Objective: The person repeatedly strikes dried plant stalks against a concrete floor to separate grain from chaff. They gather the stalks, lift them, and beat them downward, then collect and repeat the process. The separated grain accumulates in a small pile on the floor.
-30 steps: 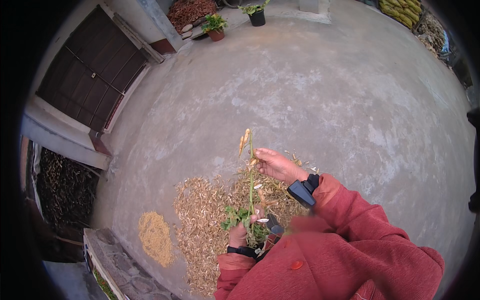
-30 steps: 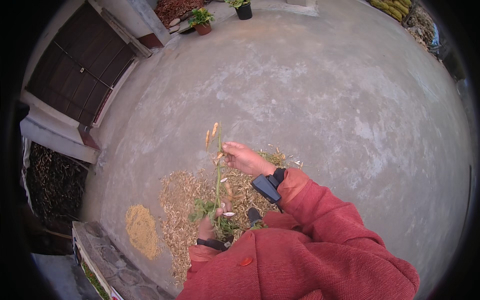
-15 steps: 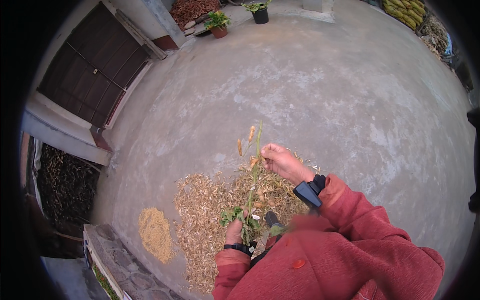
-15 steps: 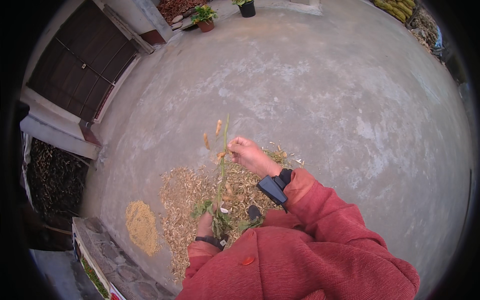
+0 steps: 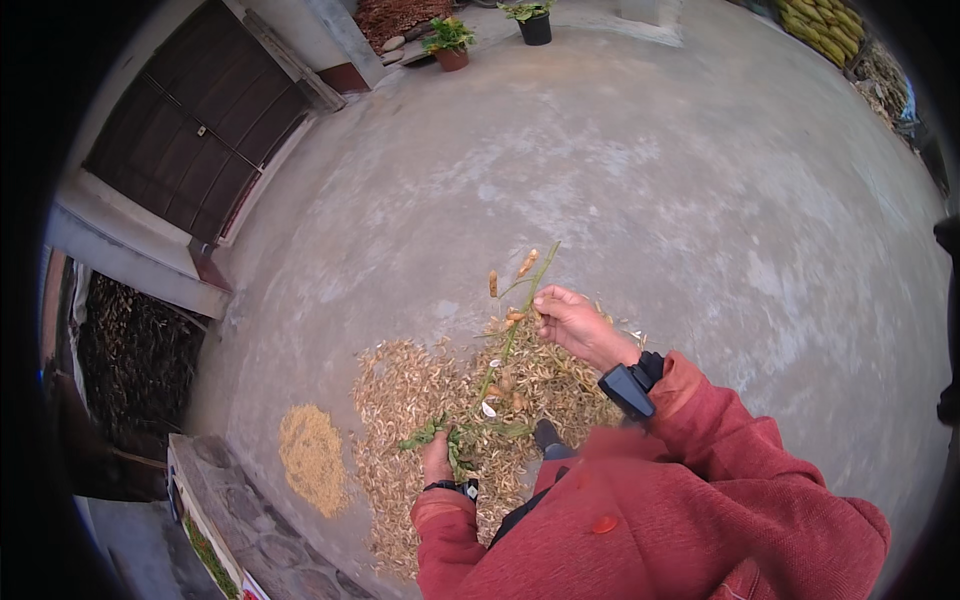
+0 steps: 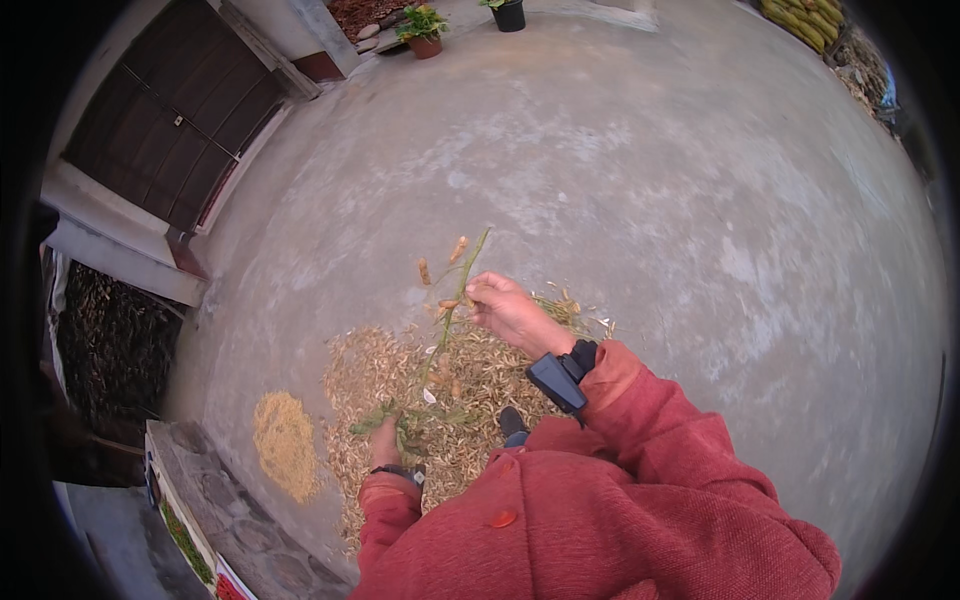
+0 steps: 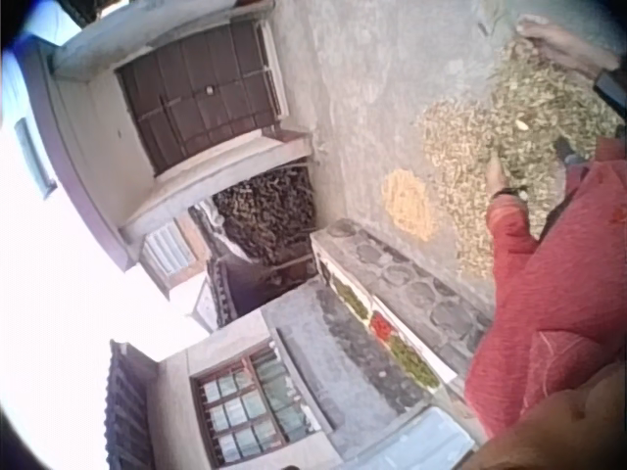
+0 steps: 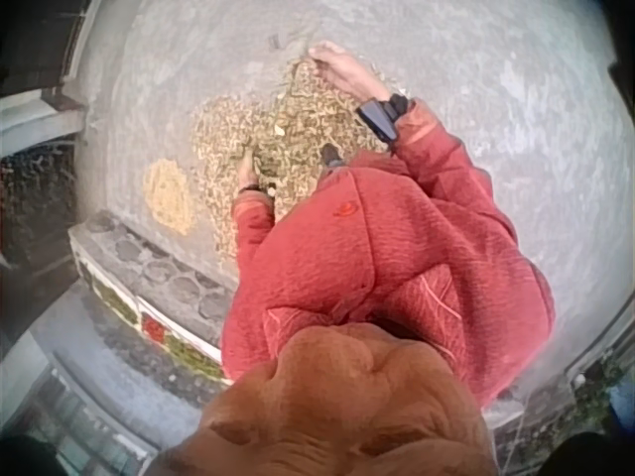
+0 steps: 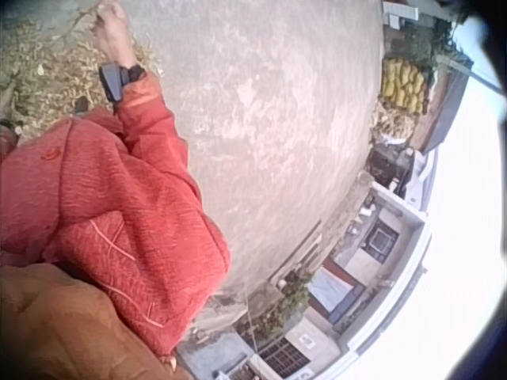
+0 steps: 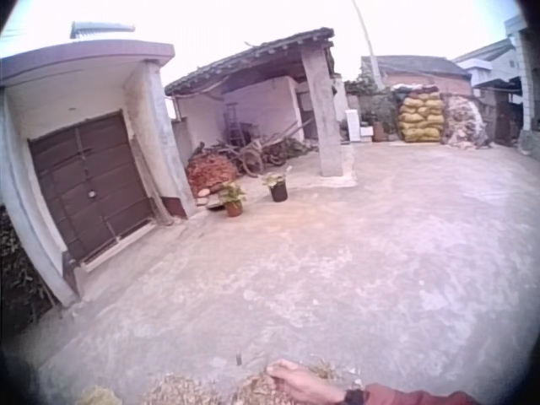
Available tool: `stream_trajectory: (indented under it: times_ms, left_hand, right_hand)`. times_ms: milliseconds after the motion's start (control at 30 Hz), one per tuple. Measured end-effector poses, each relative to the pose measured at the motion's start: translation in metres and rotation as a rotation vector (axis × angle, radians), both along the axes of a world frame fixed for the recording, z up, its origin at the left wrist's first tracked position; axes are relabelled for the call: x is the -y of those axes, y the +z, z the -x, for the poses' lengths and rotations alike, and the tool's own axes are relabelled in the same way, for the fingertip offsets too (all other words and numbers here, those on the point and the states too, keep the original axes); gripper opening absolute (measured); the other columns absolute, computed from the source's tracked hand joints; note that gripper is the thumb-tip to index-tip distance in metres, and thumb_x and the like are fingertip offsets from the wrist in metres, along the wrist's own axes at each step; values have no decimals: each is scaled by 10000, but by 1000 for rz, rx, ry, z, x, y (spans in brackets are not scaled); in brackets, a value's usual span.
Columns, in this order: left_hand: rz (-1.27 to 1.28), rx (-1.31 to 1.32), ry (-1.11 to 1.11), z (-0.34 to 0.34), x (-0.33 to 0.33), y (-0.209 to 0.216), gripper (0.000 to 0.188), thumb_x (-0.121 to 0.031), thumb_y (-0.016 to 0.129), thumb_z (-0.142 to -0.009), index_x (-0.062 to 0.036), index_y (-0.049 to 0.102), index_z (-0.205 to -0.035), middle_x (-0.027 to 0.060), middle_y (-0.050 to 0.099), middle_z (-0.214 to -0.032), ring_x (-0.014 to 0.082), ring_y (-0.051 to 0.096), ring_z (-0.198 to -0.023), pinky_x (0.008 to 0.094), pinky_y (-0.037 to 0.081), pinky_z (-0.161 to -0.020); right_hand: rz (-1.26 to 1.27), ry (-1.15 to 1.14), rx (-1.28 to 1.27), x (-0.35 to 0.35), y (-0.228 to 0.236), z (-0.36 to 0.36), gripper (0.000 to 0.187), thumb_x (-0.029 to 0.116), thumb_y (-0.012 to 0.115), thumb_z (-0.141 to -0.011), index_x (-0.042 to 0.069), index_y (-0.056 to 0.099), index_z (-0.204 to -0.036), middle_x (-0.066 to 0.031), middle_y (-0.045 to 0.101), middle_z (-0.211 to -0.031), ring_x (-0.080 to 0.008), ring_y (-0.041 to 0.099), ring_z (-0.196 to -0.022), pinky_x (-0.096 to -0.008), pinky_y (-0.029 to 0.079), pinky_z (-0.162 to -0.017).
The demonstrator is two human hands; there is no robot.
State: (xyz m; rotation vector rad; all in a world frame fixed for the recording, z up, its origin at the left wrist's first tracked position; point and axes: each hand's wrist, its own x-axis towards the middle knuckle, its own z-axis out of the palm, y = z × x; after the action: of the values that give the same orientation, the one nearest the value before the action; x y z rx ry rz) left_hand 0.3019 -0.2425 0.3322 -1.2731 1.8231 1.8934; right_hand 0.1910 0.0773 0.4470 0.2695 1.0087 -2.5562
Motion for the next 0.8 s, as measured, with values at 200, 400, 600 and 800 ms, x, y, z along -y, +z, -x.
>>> stream_trajectory:
  times_ms: [200, 400, 600, 800]
  left_hand:
    - [515, 53, -205, -7, 37, 3, 415, -135, 601, -734, 41, 524, -1102, 116, 590, -1018, 215, 559, -891, 306, 433, -779]
    - [216, -52, -118, -10, 16, 30, 414, -202, 620, -771, 7, 526, -1117, 70, 575, -1031, 181, 532, -902, 280, 409, -801]
    - [-263, -399, -305, 18, -35, 97, 320, -298, 631, -816, -58, 582, -1022, -25, 536, -841, 75, 482, -740, 211, 391, -657]
    - [-464, -468, -493, 27, -87, 146, 319, -277, 630, -823, -65, 561, -1052, -37, 513, -830, 66, 475, -719, 207, 394, -642]
  right_hand:
    - [-6, -62, -43, -3, -2, 2, 43, 96, 544, -855, 77, 516, -882, 12, 504, -743, -97, 495, -639, -245, 462, -574]
    - [27, -90, -29, -4, -4, 6, 22, 77, 512, -870, 70, 496, -885, 0, 537, -721, -92, 524, -609, -223, 465, -525]
    - [-81, 67, -32, 8, 4, -2, 40, 113, 536, -866, 82, 514, -857, 23, 502, -735, -83, 508, -613, -231, 456, -541]
    - [-250, 162, -94, 31, 8, -15, 47, 117, 532, -867, 75, 515, -856, 17, 509, -702, -93, 506, -583, -239, 450, -538]
